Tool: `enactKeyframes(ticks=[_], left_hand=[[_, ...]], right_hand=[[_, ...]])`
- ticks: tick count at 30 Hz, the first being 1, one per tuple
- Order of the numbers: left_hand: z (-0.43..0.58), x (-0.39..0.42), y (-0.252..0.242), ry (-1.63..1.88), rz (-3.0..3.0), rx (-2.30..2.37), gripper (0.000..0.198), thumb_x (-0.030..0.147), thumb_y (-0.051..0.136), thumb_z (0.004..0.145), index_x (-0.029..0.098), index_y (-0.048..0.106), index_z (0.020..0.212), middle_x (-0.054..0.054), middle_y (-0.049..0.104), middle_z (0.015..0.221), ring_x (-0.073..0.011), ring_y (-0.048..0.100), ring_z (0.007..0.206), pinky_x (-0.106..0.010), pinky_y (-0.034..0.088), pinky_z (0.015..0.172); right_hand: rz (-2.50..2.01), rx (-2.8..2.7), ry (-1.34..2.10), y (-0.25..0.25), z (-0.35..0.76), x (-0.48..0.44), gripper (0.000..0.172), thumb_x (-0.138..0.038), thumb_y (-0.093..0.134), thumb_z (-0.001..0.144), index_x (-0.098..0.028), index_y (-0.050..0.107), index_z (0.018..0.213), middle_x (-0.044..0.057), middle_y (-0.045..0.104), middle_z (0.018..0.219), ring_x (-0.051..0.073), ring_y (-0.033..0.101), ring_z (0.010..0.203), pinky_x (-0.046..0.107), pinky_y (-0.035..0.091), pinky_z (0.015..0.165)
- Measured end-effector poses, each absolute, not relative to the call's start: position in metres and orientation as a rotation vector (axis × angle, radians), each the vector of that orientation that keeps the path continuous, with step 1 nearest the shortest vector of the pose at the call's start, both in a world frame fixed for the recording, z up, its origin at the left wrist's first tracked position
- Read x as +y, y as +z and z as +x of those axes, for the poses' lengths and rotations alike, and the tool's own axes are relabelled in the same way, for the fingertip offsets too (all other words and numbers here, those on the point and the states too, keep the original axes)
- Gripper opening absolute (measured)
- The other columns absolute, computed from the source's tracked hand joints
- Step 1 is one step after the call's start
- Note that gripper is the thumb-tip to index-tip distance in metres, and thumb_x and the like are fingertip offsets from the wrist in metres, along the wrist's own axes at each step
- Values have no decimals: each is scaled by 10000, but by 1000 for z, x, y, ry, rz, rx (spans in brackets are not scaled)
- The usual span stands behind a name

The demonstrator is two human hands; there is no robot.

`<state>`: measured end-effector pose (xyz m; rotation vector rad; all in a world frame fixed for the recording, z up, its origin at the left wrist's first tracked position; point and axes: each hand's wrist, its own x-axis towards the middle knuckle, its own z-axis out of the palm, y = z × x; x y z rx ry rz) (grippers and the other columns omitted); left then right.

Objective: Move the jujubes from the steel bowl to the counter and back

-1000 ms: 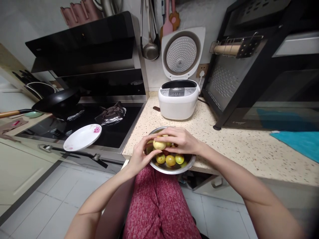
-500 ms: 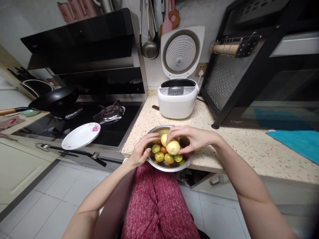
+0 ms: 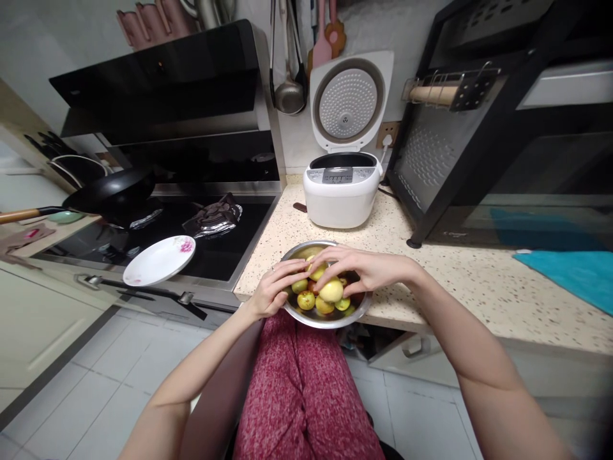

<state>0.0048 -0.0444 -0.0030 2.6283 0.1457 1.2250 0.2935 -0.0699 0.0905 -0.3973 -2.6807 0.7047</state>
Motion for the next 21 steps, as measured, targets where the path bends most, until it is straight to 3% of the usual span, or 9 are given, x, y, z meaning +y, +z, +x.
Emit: enactKeyframes(ticks=[6, 12, 17, 21], left_hand=[[5, -43, -3, 1204, 2640, 129, 575, 468, 247, 1104, 189, 556, 1500, -167, 618, 1469, -290, 556, 1423, -524, 496, 1164], [1, -43, -2, 1176, 2691, 139, 614, 533, 238, 1093, 202, 583, 1478, -169, 637, 1457, -307, 584, 1400, -544, 526, 1126], [1, -41, 0, 1200, 2808, -71, 744, 716, 430, 997, 190, 545, 1511, -191, 687, 1392, -317, 645, 1347, -511, 586, 1065], [3, -39, -4, 1227, 2872, -88, 690, 677, 542, 975, 224, 562, 1495, -159, 704, 1384, -294, 645, 1358, -470, 608, 1055]], right_hand=[[-410, -2670, 803, 92, 302, -66, 491, -231, 762, 926, -306, 674, 1403, 96, 575, 1533, 269, 492, 1459, 509, 366, 1226], [-443, -2598, 921, 96, 307, -62, 471, -361, 763, 940, -277, 682, 1396, 112, 618, 1484, 262, 545, 1413, 485, 411, 1198], [-565, -2446, 895, 100, 314, -60, 433, -424, 779, 915, -228, 739, 1300, 118, 698, 1362, 255, 638, 1282, 447, 475, 1131], [-712, -2311, 821, 95, 315, -55, 387, -475, 766, 909, -215, 777, 1196, 101, 751, 1246, 252, 679, 1181, 437, 501, 1084]])
